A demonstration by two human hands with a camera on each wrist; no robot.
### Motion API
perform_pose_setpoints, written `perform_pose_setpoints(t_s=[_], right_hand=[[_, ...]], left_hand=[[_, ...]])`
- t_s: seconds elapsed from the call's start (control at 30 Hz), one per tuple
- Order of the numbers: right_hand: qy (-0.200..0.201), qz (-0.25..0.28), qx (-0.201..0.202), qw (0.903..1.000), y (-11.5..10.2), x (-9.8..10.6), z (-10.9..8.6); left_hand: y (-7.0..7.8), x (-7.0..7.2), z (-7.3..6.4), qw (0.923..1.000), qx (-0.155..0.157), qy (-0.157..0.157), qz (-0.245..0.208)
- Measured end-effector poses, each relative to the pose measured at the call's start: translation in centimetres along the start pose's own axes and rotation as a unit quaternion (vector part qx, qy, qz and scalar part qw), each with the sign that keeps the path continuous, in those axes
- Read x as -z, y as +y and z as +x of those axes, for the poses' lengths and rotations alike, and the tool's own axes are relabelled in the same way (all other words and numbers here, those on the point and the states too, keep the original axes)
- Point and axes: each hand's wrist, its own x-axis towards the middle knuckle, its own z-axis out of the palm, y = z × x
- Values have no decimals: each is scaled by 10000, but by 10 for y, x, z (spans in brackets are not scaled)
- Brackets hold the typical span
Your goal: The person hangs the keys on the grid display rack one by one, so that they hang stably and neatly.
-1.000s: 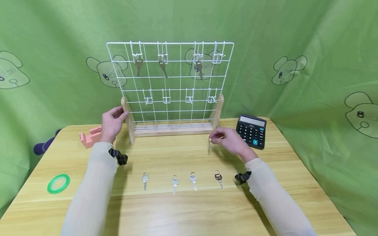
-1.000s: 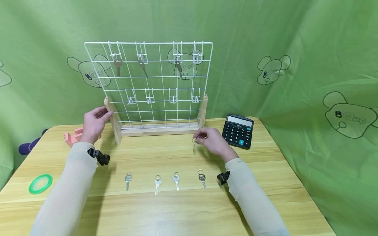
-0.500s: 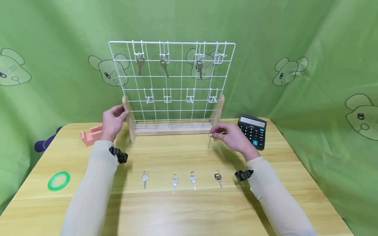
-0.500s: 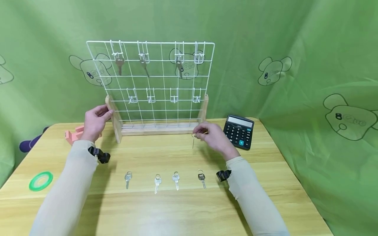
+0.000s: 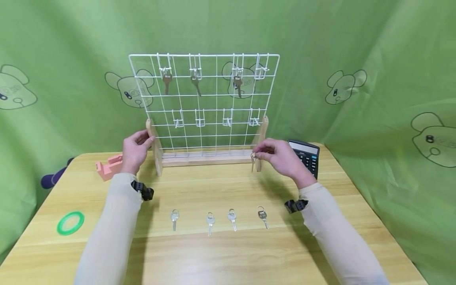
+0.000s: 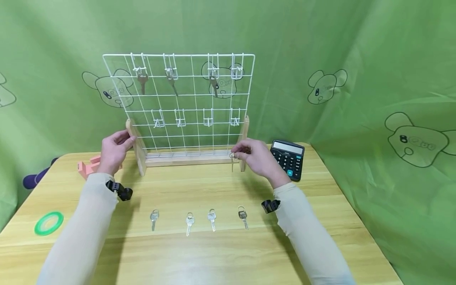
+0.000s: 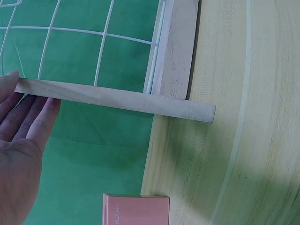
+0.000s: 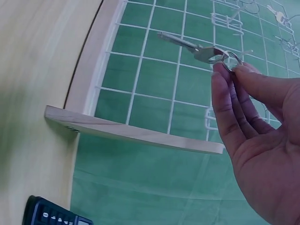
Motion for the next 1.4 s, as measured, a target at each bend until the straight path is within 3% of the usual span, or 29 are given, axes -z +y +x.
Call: perform_pose_setpoints(t_s=[0.63, 1.4], right_hand=[[902, 19, 146, 9958, -29, 14, 14], [1273, 255, 311, 9910, -63, 46, 36]], left_hand=[[0, 0, -2, 10000, 28, -28, -81], [1, -1, -3, 9999, -50, -16, -93]])
